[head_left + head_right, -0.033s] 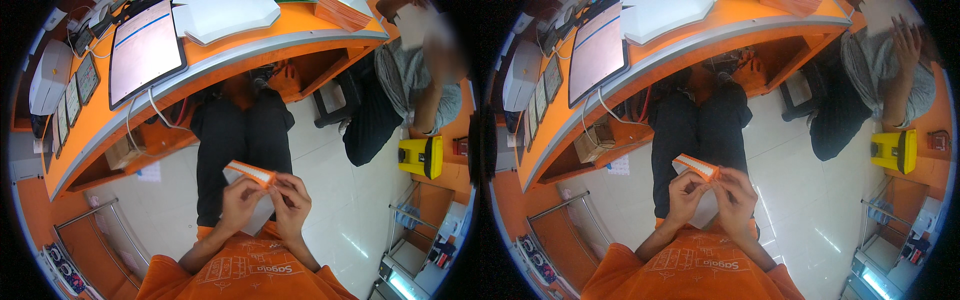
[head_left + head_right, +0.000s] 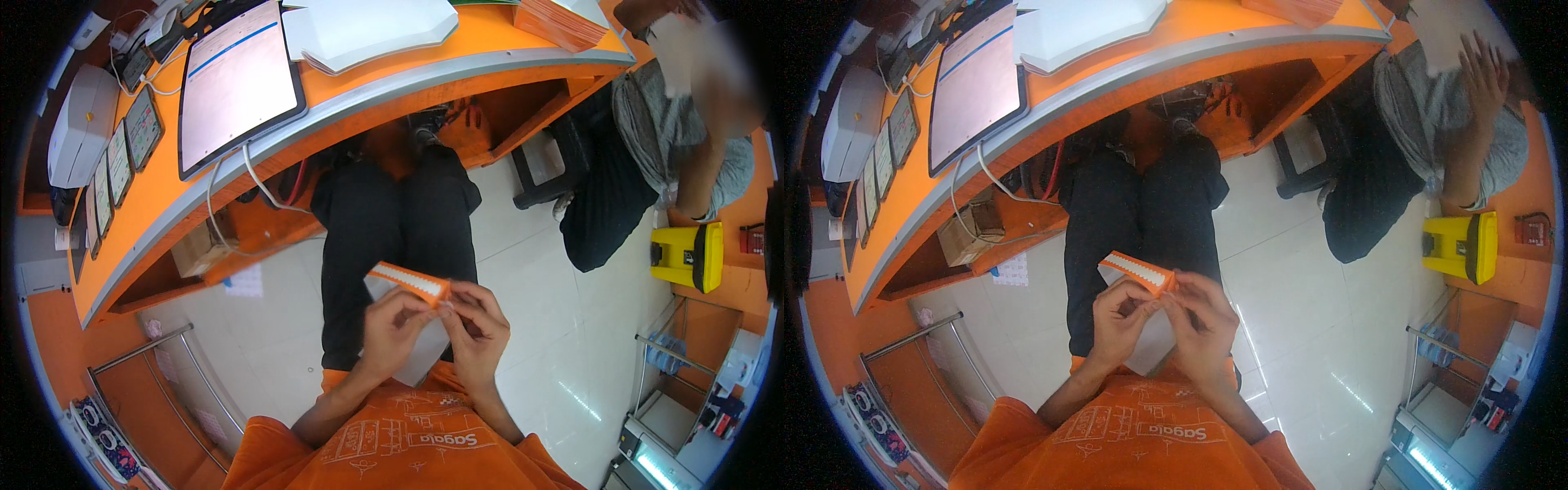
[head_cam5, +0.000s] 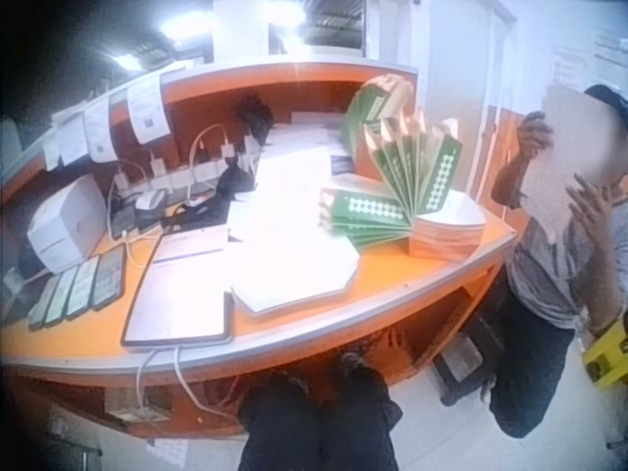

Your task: The person folds flat paper sheets into small rectangular boxes by hand, aligning edges and tucking flaps to form the structure. They repeat this process with multiple sheets, placing finished boxes on the counter.

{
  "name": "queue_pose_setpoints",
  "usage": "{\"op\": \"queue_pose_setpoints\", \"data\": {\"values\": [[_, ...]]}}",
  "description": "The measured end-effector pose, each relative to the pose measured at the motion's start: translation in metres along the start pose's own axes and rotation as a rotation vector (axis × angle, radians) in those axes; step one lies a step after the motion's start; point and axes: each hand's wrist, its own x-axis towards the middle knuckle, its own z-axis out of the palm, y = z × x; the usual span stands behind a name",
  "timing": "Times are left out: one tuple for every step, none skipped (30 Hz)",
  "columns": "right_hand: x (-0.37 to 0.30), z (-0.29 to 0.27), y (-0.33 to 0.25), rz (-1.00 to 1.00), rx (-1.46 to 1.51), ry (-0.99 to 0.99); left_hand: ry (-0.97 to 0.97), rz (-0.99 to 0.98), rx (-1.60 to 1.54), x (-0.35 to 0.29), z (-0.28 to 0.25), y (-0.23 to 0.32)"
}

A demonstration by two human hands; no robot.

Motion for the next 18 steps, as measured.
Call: {"op": "queue_pose_setpoints", "data": {"values": [[0.001,-0.003,-0.001,0.020,0.056,-0.012,0.001,0.017,-0.038,-0.001,0.000,-0.001],[0.002,-0.007,-0.002,0.056,0.105,-0.026,-0.007,0.017,-0.073,-0.001,-0.001,-0.002],[0.002,-0.011,-0.002,0.108,0.150,-0.042,-0.021,0.011,-0.146,-0.001,-0.001,-0.003],[0.003,-0.012,-0.001,0.099,0.201,-0.029,-0.044,-0.014,-0.216,0.000,-0.002,-0.004],[0.003,-0.013,0.000,0.105,0.249,-0.019,-0.058,-0.042,-0.287,0.000,-0.003,-0.006],[0.002,-0.013,0.000,0.095,0.299,-0.008,-0.062,-0.090,-0.336,0.000,-0.001,-0.008],[0.002,-0.014,0.001,0.115,0.305,-0.020,-0.059,-0.138,-0.386,0.001,0.001,-0.011],[0.001,-0.015,0.001,0.118,0.312,-0.028,-0.057,-0.196,-0.437,0.002,0.004,-0.013],[0.001,-0.015,0.001,0.124,0.308,-0.032,-0.061,-0.194,-0.490,0.003,0.005,-0.015],[0.000,-0.016,0.001,0.129,0.320,-0.040,-0.066,-0.203,-0.544,0.003,0.007,-0.016],[0.000,-0.016,0.001,0.138,0.321,-0.043,-0.069,-0.215,-0.605,0.004,0.007,-0.016],[0.000,-0.016,0.001,0.150,0.322,-0.046,-0.087,-0.205,-0.584,0.004,0.007,-0.016],[0.000,-0.017,0.000,0.132,0.313,-0.049,-0.101,-0.200,-0.571,0.004,0.006,-0.016],[0.001,-0.017,0.001,0.112,0.305,-0.054,-0.110,-0.198,-0.566,0.005,0.005,-0.015],[0.002,-0.017,0.001,0.103,0.282,-0.058,-0.135,-0.186,-0.542,0.005,0.003,-0.014],[0.003,-0.017,0.002,0.111,0.298,-0.079,-0.156,-0.179,-0.526,0.005,0.002,-0.013],[0.004,-0.017,0.003,0.129,0.299,-0.099,-0.167,-0.188,-0.510,0.006,0.001,-0.011],[0.004,-0.017,0.004,0.154,0.298,-0.113,-0.183,-0.145,-0.488,0.007,0.001,-0.010]]}}
